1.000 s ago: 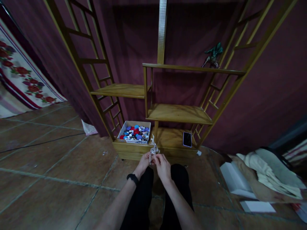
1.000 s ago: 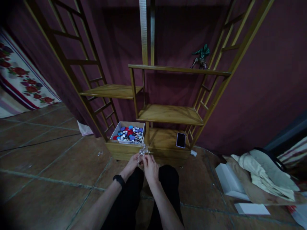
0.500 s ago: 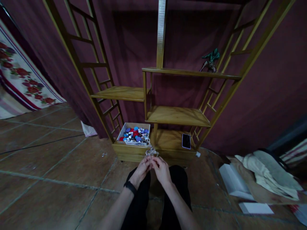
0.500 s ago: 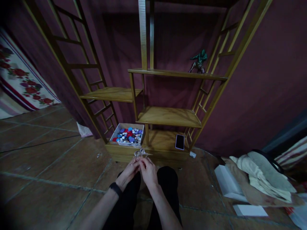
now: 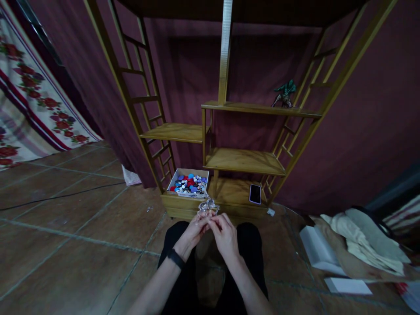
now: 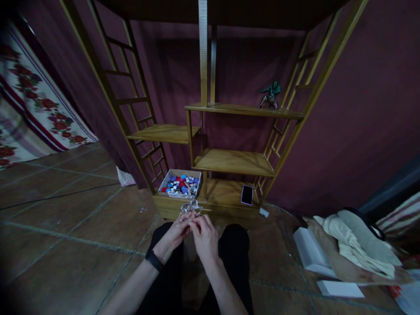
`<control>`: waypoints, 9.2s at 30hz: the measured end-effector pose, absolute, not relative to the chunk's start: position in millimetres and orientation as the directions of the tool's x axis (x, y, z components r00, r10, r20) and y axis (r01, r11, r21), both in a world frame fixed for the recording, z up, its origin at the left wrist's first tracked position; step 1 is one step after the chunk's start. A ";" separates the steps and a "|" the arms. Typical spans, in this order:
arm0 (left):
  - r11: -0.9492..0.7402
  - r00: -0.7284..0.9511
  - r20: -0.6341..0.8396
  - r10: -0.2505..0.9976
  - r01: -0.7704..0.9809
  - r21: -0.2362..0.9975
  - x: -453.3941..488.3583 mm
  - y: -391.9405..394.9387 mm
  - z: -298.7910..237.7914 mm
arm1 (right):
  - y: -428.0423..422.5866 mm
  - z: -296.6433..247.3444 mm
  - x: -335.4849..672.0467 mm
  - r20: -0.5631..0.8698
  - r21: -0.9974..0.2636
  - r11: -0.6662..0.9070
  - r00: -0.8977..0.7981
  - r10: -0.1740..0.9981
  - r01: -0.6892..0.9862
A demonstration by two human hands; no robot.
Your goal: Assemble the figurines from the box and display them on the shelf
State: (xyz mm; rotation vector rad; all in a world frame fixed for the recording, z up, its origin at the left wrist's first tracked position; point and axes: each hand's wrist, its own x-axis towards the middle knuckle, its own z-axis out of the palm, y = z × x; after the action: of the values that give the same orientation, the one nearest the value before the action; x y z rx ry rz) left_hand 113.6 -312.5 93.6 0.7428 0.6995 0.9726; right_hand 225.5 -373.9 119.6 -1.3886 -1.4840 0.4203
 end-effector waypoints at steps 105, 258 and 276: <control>-0.545 0.245 0.531 0.811 0.647 0.533 132.2 -314.1 146.8 | -342.7 153.7 267.5 0.310 -0.777 0.029 0.342 0.887 0.629; 0.338 0.456 -0.120 0.882 -0.433 0.836 144.7 -277.3 146.1 | -338.6 147.1 253.9 0.398 -0.897 0.246 0.429 0.811 0.366; 0.141 0.285 -0.065 0.956 -0.255 0.957 141.0 -272.4 145.6 | -331.0 131.0 272.4 0.231 -0.966 0.257 0.492 0.839 0.014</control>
State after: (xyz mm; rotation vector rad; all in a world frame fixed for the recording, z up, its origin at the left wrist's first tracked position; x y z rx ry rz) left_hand 141.0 -272.4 145.6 1.0516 0.8585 1.0506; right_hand 272.4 -331.0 131.0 -1.1868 -0.9042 0.6779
